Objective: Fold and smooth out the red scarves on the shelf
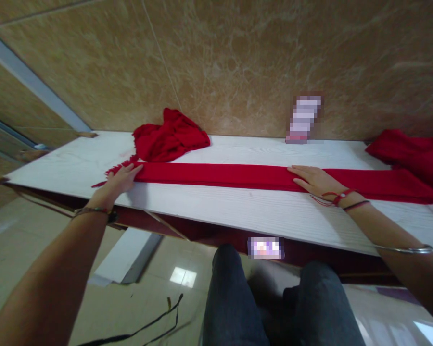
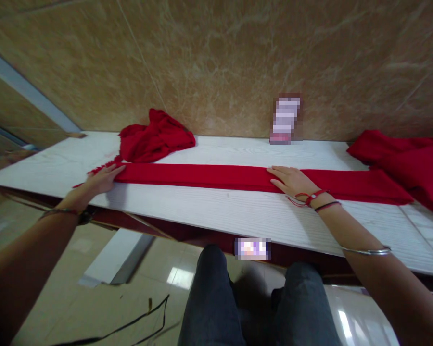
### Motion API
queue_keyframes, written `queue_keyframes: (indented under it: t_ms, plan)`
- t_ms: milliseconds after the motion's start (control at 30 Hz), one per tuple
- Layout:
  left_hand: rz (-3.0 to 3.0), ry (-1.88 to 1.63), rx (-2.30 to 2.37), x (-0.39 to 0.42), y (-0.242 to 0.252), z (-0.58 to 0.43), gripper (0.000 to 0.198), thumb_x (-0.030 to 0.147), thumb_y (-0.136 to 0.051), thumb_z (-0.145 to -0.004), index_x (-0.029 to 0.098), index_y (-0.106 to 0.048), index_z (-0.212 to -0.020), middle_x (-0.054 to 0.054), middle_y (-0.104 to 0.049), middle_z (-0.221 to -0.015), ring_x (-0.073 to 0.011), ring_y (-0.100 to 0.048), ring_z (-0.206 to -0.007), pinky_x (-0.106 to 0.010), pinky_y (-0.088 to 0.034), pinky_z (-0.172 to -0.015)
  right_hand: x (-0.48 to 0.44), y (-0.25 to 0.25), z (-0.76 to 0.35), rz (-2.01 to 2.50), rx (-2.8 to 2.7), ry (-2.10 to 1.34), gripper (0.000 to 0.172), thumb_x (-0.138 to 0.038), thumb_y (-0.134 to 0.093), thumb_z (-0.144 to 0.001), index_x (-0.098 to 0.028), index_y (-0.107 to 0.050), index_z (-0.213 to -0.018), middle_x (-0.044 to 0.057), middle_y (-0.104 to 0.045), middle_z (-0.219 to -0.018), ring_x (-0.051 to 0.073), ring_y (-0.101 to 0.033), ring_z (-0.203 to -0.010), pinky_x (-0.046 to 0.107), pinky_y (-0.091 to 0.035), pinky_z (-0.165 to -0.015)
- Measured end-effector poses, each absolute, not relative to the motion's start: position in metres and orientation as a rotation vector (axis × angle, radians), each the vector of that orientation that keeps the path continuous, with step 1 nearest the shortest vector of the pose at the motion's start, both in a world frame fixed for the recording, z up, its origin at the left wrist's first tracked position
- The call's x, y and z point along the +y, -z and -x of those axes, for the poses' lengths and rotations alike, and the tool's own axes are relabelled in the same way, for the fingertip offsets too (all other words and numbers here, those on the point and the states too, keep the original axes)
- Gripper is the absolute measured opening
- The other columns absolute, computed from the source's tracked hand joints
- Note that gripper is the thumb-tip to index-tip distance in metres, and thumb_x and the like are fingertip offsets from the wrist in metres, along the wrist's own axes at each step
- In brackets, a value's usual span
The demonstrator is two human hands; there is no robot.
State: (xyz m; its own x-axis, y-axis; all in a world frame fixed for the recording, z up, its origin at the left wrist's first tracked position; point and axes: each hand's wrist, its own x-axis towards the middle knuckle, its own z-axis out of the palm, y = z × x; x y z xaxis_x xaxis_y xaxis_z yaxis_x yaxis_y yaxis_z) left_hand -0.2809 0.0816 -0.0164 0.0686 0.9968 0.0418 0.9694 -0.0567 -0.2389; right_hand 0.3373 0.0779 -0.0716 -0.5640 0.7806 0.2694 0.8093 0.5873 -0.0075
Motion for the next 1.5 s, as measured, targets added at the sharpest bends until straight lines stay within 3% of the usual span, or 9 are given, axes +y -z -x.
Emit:
queue_keyframes:
  t_ms: [100, 200, 333, 533, 733, 1000, 1100, 1333, 1500]
  plan:
    - [2.277, -0.159, -1.939, 0.085, 0.009, 0.243, 0.062, 0.008, -0.041, -0.074, 0.007, -0.04, -0.136, -0.018, -0.032, -0.147, -0.028, -0.033, -0.134, -0.043, -0.036, -0.103, 0.075, 0.068, -0.334, 1.321, -2.576, 0.228, 0.054, -0.044, -0.023, -0.093, -0.017, -0.048, -0.134, 0.016, -0.049, -0.136, 0.03, -0.048, -0.123, 0.055, -0.042, -0.096]
    - [2.569, -0.026, -1.724, 0.085, 0.012, 0.191, 0.055, 0.017, -0.031, -0.083, 0.012, -0.04, -0.138, -0.011, -0.029, -0.15, -0.0188, -0.024, -0.139, -0.035, -0.026, -0.111, 0.069, 0.061, -0.324, 1.28, -2.596, 0.267, 0.053, -0.043, -0.026, -0.093, -0.018, -0.045, -0.136, 0.015, -0.044, -0.141, 0.03, -0.04, -0.13, 0.058, -0.039, -0.098]
    - [2.723, -0.011, -1.589, 0.078, 0.028, 0.141, 0.054, 0.038, -0.021, -0.094, 0.018, -0.036, -0.141, -0.009, -0.027, -0.151, -0.0206, -0.023, -0.139, -0.041, -0.022, -0.112, 0.059, 0.057, -0.306, 1.121, -2.698, 0.19, 0.049, -0.039, -0.031, -0.094, -0.02, -0.045, -0.136, 0.012, -0.043, -0.142, 0.026, -0.04, -0.13, 0.052, -0.038, -0.101]
    - [2.645, -0.116, -1.658, 0.072, 0.039, 0.138, 0.051, 0.04, -0.02, -0.095, 0.028, -0.029, -0.144, -0.005, -0.023, -0.153, -0.0238, -0.019, -0.141, -0.049, -0.022, -0.109, 0.055, 0.058, -0.3, 1.102, -2.69, 0.112, 0.042, -0.033, -0.033, -0.094, -0.027, -0.049, -0.133, 0.007, -0.047, -0.139, 0.024, -0.042, -0.129, 0.053, -0.038, -0.101]
    - [2.704, 0.194, -1.498, 0.075, 0.034, 0.107, 0.051, 0.041, -0.026, -0.093, 0.018, -0.048, -0.133, -0.01, -0.038, -0.145, -0.0221, -0.034, -0.133, -0.043, -0.029, -0.109, 0.058, 0.052, -0.301, 1.063, -2.636, 0.027, 0.041, -0.024, -0.039, -0.089, -0.021, -0.055, -0.127, 0.01, -0.057, -0.129, 0.022, -0.052, -0.121, 0.046, -0.043, -0.1]
    - [2.794, 0.1, -1.28, 0.08, 0.034, 0.069, 0.049, 0.027, -0.025, -0.092, 0.014, -0.045, -0.135, -0.012, -0.04, -0.144, -0.0202, -0.038, -0.131, -0.04, -0.031, -0.109, 0.057, 0.053, -0.297, 1.162, -2.602, 0.088, 0.044, -0.009, -0.039, -0.082, -0.012, -0.062, -0.119, 0.011, -0.061, -0.123, 0.022, -0.057, -0.114, 0.039, -0.047, -0.1]
    - [2.763, 0.123, -1.324, 0.079, 0.027, 0.071, 0.049, 0.02, -0.022, -0.092, 0.015, -0.042, -0.136, -0.012, -0.039, -0.145, -0.0181, -0.036, -0.133, -0.04, -0.029, -0.109, 0.053, 0.05, -0.297, 1.186, -2.527, 0.142, 0.044, -0.009, -0.035, -0.085, -0.016, -0.062, -0.119, 0.008, -0.063, -0.121, 0.02, -0.059, -0.111, 0.038, -0.049, -0.097]
    - [2.774, -0.157, -1.373, 0.066, 0.03, 0.075, 0.048, 0.034, -0.018, -0.097, 0.028, -0.034, -0.142, -0.006, -0.022, -0.153, -0.0236, -0.019, -0.141, -0.052, -0.021, -0.109, 0.048, 0.052, -0.304, 0.966, -2.718, 0.205, 0.041, -0.009, -0.037, -0.086, -0.014, -0.06, -0.12, 0.01, -0.059, -0.125, 0.022, -0.054, -0.118, 0.043, -0.047, -0.097]
    - [2.754, -0.214, -1.442, 0.064, 0.031, 0.074, 0.049, 0.035, -0.018, -0.097, 0.028, -0.031, -0.143, -0.004, -0.017, -0.155, -0.0238, -0.016, -0.141, -0.053, -0.017, -0.111, 0.048, 0.054, -0.305, 0.918, -2.741, 0.253, 0.041, -0.009, -0.038, -0.087, -0.013, -0.058, -0.121, 0.011, -0.059, -0.125, 0.022, -0.054, -0.118, 0.045, -0.047, -0.095]
